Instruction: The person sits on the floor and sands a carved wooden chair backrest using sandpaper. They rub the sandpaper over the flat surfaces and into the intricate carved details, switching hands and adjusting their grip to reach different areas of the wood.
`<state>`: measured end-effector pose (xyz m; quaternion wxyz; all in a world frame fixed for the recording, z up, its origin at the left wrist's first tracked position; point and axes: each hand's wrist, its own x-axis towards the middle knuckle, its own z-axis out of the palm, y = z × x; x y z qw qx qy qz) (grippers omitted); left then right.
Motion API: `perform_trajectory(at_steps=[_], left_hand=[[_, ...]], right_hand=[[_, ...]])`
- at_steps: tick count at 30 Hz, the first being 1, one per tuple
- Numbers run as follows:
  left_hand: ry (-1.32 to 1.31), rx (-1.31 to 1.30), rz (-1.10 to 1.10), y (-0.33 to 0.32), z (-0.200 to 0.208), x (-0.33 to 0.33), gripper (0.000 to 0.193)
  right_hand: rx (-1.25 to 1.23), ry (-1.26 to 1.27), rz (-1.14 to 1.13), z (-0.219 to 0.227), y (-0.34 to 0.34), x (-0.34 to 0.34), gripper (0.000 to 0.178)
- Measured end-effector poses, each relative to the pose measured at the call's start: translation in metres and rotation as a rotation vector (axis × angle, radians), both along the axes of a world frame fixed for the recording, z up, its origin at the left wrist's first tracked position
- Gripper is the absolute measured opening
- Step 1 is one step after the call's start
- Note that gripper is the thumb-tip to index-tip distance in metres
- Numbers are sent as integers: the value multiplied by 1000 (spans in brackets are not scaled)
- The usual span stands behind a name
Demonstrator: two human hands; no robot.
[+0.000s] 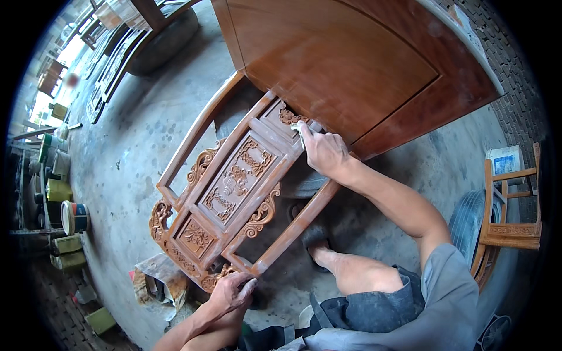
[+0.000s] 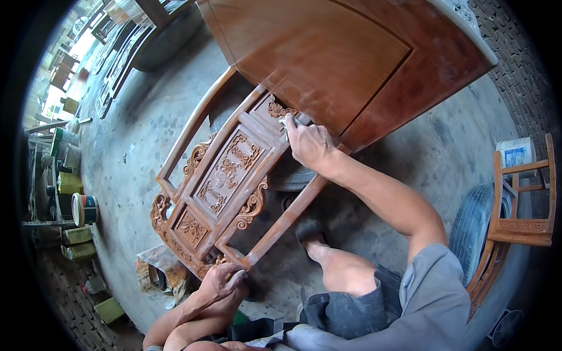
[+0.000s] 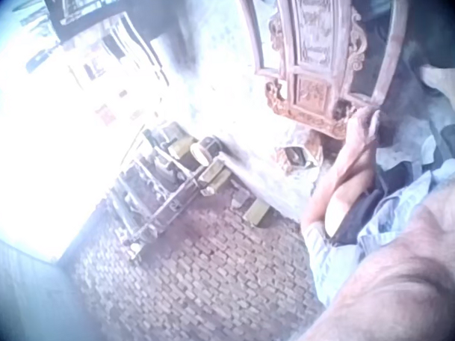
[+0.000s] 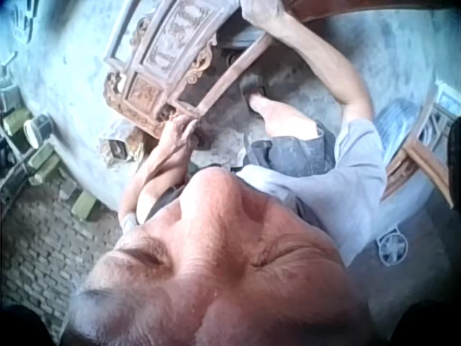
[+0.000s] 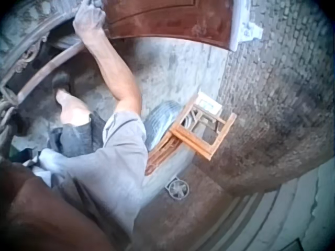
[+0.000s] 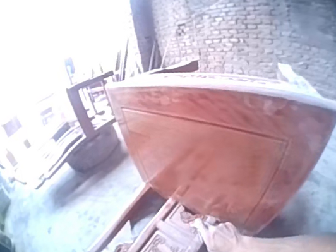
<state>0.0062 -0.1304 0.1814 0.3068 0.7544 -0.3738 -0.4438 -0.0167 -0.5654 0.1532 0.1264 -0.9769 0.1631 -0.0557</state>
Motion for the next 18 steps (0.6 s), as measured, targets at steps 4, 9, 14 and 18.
perform_trajectory(at_steps=[4,9,14,18], left_hand=[[61,6,-111,-8,0,-4,21],[27,7,-80,-1,-1,-3,21],[30,-19,-87,3,-3,-2,21],[31,-19,-81,1,-3,-4,21]], right_hand=[[0,-62,32,-11,32,8,46],[-17,-44,-105,-4,-1,7,47],[-49,-47,-82,-6,15,4,44],[49,-60,-35,-11,13,-2,44]])
